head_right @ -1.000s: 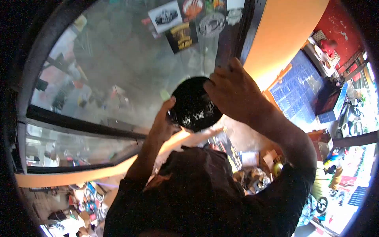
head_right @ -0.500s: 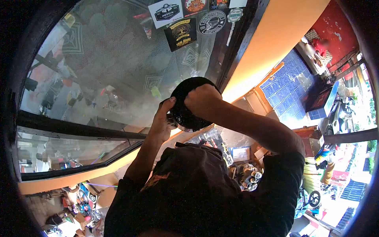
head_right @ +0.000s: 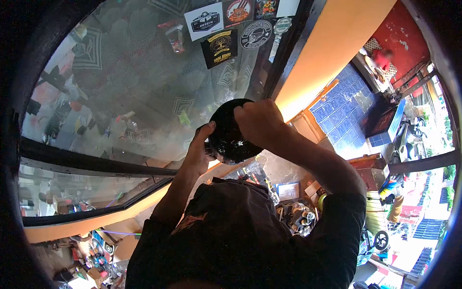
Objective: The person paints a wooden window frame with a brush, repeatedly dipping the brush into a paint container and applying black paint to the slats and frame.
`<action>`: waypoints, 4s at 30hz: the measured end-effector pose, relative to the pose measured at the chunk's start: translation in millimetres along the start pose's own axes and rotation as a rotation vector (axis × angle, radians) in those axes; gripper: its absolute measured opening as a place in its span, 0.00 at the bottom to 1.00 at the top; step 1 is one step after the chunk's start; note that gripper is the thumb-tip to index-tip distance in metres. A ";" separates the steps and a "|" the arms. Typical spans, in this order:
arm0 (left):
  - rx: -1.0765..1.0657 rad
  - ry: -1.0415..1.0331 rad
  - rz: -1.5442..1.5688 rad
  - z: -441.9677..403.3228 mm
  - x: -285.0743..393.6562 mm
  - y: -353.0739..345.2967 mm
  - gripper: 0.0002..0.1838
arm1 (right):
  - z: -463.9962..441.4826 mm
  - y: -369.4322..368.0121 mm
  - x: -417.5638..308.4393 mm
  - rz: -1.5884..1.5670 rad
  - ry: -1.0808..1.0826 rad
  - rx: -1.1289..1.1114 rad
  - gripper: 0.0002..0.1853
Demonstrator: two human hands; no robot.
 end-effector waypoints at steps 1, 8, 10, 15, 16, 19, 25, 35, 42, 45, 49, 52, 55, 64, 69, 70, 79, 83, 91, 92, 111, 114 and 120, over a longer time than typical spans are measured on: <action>0.007 0.013 -0.002 -0.8 -2.2 1.3 0.36 | 0.7 -3.0 2.8 -0.021 -0.055 -0.023 0.10; 0.040 0.012 0.067 -20.6 -22.3 11.7 0.30 | 21.0 5.5 9.7 -0.409 -0.148 0.221 0.15; 0.046 0.033 0.111 -23.7 -21.5 13.6 0.28 | 24.3 19.6 10.4 -0.267 -0.207 0.121 0.13; -0.091 0.027 0.097 -39.6 -29.6 9.4 0.48 | 23.9 -4.7 13.1 -0.463 -0.251 0.094 0.15; -0.090 -0.009 0.105 -38.2 -25.5 6.9 0.41 | 21.1 -2.3 15.8 -0.464 -0.238 0.095 0.15; -0.103 0.003 0.098 -13.4 -5.3 -0.3 0.30 | 27.9 19.9 22.8 -0.428 -0.215 0.132 0.15; -0.038 -0.007 0.077 -11.7 -5.3 4.2 0.28 | 39.1 21.9 32.8 -0.029 -0.206 -0.019 0.11; -0.139 0.013 0.021 -18.0 4.7 -20.0 0.34 | 63.7 73.3 37.6 0.288 -0.116 0.269 0.11; -0.299 0.073 0.103 -24.9 12.4 -55.2 0.28 | 91.2 90.6 59.2 -0.340 -0.329 0.280 0.16; -0.321 0.118 0.117 -13.6 25.7 -71.8 0.28 | 103.4 85.5 84.3 -0.788 -0.366 0.498 0.10; -0.299 0.113 0.072 -4.2 42.9 -93.7 0.31 | 115.5 57.8 110.6 -1.042 -0.415 0.600 0.09; -0.319 0.123 -0.001 -7.8 47.7 -103.1 0.34 | 125.9 81.5 99.4 -1.002 -0.419 0.555 0.14; -0.369 0.093 -0.051 -5.9 55.9 -116.7 0.40 | 130.5 87.7 103.1 -1.200 -0.337 0.596 0.14; -0.457 0.121 -0.063 -11.8 71.9 -148.1 0.41 | 135.2 81.6 131.0 -1.756 -0.416 0.891 0.08; -0.445 0.063 -0.074 -18.9 93.6 -165.3 0.40 | 131.1 129.2 136.3 -1.599 -0.346 0.909 0.08; -0.449 0.049 -0.065 -17.0 100.8 -167.6 0.41 | 130.8 134.8 138.8 -1.573 -0.327 0.917 0.08; -0.448 0.002 -0.118 -4.6 134.5 -176.0 0.48 | 129.9 128.0 162.4 -1.737 -0.284 1.034 0.09; -0.358 0.020 -0.119 21.5 160.4 -183.9 0.46 | 112.0 146.9 150.7 -1.844 -0.226 1.065 0.09; -0.485 -0.058 -0.060 21.2 183.3 -194.2 0.55 | 65.5 222.2 139.0 -1.889 0.246 0.992 0.09; -0.477 -0.049 -0.052 20.5 183.9 -194.6 0.55 | 57.8 235.6 144.2 -1.871 0.328 0.952 0.10; -0.343 0.046 -0.002 3.9 141.7 -162.6 0.47 | -12.7 449.4 59.8 0.412 0.350 0.966 0.06; -0.371 0.022 0.017 3.1 137.6 -163.8 0.47 | -12.1 467.8 46.2 0.463 0.258 0.961 0.06; -0.401 0.011 0.015 0.8 132.9 -163.8 0.44 | -34.9 454.7 99.0 0.130 0.053 0.579 0.10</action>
Point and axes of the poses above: each hand's wrist, its own z-axis away from the middle knuckle, its own y-axis out of the back of the hand, x = y × z, the point moved 6 cm from there along -z, towards the middle knuckle, and after that the axes turned 7 degrees about -z, right-handed, at the moved point
